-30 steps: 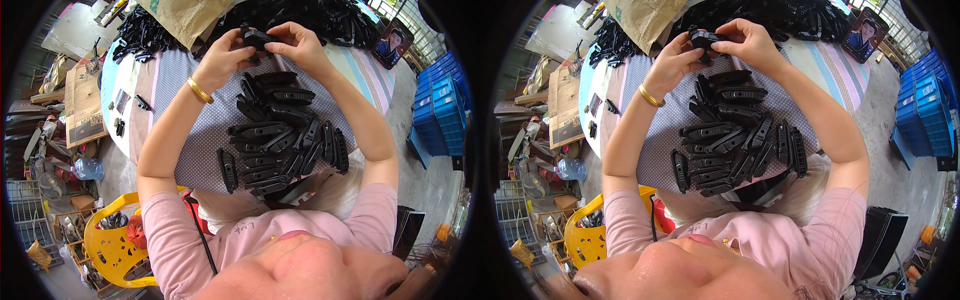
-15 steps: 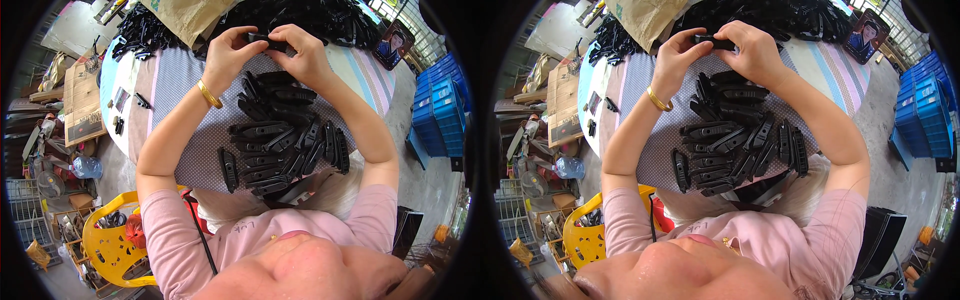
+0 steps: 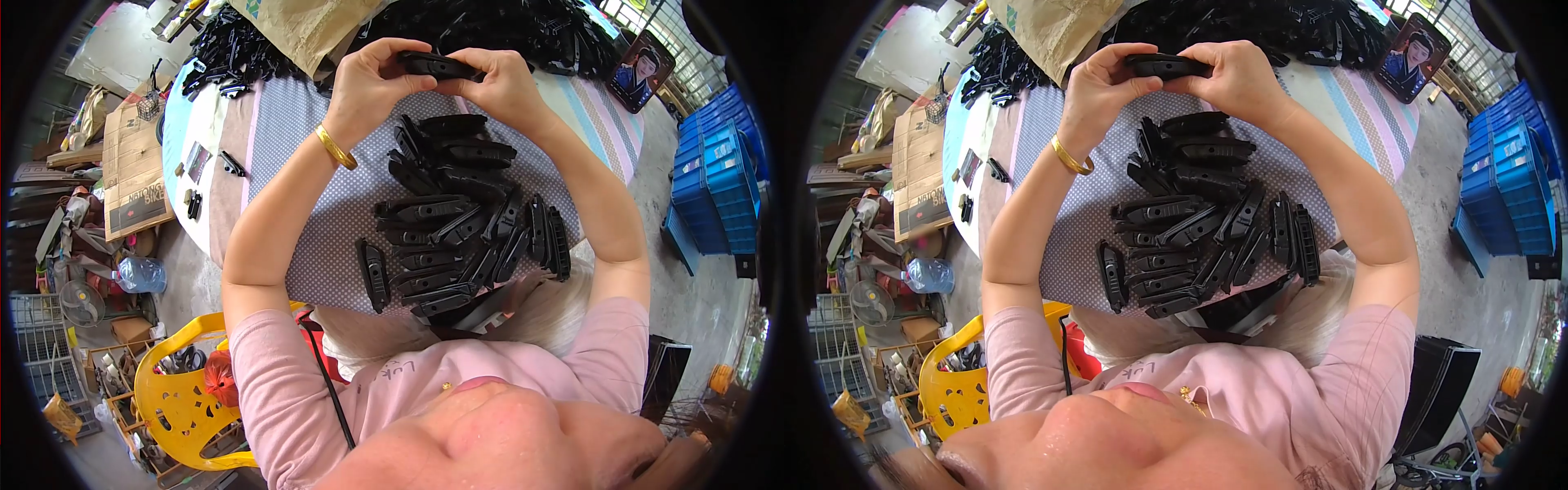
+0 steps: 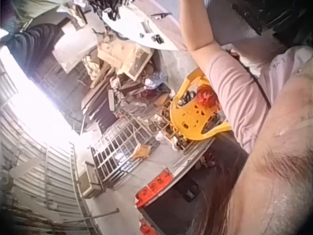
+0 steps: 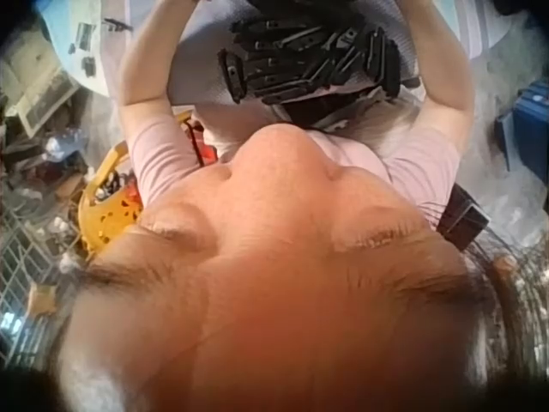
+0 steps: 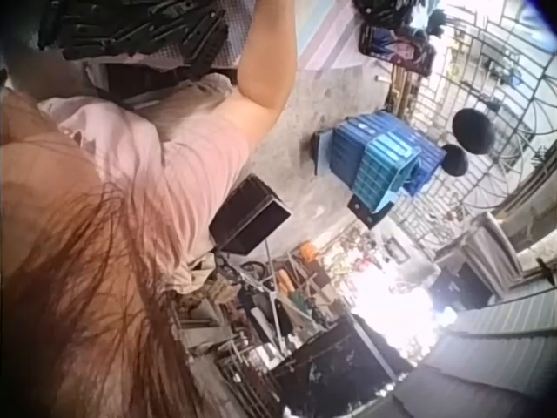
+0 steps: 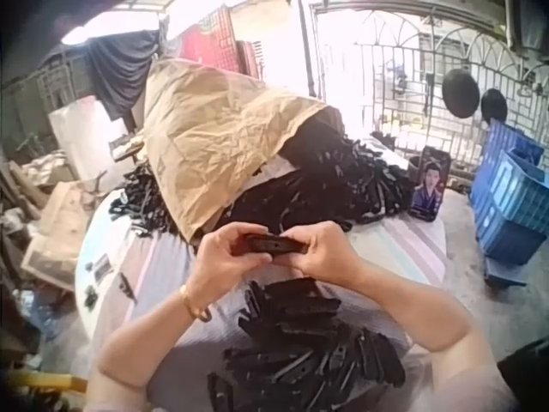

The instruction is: Inspecting and assembling black plastic hair claw clips at a manufacturing workstation.

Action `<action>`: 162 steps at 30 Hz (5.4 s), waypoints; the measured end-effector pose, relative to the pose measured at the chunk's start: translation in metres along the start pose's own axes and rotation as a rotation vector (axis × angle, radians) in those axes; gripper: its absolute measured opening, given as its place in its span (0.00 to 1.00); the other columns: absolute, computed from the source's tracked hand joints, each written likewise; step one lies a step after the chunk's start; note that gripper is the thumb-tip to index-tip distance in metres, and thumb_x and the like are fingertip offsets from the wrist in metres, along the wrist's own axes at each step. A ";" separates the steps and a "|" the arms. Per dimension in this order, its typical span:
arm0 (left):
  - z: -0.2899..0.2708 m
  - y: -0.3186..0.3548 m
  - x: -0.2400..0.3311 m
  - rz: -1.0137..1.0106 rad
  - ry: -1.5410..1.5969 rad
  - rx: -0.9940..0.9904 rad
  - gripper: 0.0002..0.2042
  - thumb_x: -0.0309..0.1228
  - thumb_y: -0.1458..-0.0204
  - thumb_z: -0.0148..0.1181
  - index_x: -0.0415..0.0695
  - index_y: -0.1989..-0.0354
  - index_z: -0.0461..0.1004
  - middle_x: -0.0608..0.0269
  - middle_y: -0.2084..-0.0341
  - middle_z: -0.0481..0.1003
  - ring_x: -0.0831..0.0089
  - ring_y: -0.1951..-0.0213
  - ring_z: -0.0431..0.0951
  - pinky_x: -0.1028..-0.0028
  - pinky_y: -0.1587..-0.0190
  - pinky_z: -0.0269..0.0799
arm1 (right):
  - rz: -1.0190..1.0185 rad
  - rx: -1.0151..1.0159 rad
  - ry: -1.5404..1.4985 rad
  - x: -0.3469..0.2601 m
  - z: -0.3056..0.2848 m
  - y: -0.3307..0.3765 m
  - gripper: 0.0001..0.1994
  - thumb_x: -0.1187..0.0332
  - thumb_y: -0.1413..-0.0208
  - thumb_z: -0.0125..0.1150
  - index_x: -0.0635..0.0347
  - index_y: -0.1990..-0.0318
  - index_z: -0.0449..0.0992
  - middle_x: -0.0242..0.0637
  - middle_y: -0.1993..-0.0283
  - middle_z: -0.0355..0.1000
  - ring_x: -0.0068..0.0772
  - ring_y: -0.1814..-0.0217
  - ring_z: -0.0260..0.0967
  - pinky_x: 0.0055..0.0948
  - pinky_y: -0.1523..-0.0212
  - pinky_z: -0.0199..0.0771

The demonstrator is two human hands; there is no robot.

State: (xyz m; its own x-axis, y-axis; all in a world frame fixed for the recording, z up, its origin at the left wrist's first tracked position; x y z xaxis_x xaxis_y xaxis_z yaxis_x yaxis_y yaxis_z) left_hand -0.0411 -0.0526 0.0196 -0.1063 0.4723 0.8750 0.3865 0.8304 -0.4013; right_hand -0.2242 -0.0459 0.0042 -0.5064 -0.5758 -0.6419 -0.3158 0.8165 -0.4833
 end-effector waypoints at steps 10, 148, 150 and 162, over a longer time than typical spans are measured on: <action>-0.011 -0.004 -0.034 -0.224 -0.319 -0.508 0.22 0.41 0.56 0.65 0.36 0.58 0.73 0.58 0.67 0.76 0.74 0.64 0.75 0.76 0.58 0.69 | 0.136 0.036 0.527 0.051 -0.038 -0.017 0.19 0.52 0.54 0.62 0.58 0.63 0.78 0.39 0.61 0.75 0.36 0.63 0.73 0.30 0.61 0.72; 0.011 -0.006 -0.026 -0.271 0.427 0.025 0.19 0.20 0.50 0.54 0.30 0.49 0.64 0.54 0.62 0.73 0.69 0.64 0.77 0.74 0.56 0.75 | -0.031 0.206 -0.516 0.016 0.002 -0.005 0.16 0.75 0.51 0.62 0.66 0.52 0.71 0.36 0.58 0.72 0.23 0.58 0.71 0.20 0.55 0.72; 0.013 -0.005 -0.027 -0.298 0.398 0.024 0.20 0.21 0.52 0.57 0.33 0.49 0.65 0.57 0.61 0.74 0.72 0.63 0.76 0.77 0.57 0.72 | -0.027 0.214 -0.328 0.015 0.006 -0.003 0.16 0.74 0.52 0.63 0.66 0.54 0.73 0.36 0.60 0.73 0.21 0.60 0.71 0.18 0.58 0.71; 0.003 -0.008 -0.027 -0.272 0.510 0.068 0.20 0.19 0.53 0.58 0.34 0.49 0.67 0.63 0.62 0.74 0.77 0.61 0.74 0.80 0.57 0.70 | 0.034 0.124 -0.509 0.009 0.008 -0.001 0.17 0.72 0.49 0.61 0.66 0.51 0.69 0.37 0.55 0.71 0.23 0.53 0.68 0.22 0.49 0.68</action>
State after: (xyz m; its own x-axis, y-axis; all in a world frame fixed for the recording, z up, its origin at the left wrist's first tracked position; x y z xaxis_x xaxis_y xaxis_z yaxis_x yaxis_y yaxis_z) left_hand -0.0441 -0.0705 -0.0015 0.2677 0.0515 0.9621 0.3455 0.9270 -0.1457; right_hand -0.2223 -0.0524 -0.0055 -0.0507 -0.5215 -0.8517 -0.1932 0.8418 -0.5040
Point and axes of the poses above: each hand's wrist, its own y-axis away from the middle knuckle, its own z-axis out of the palm, x = y × z, the point moved 2 cm from there along -y, towards the middle knuckle
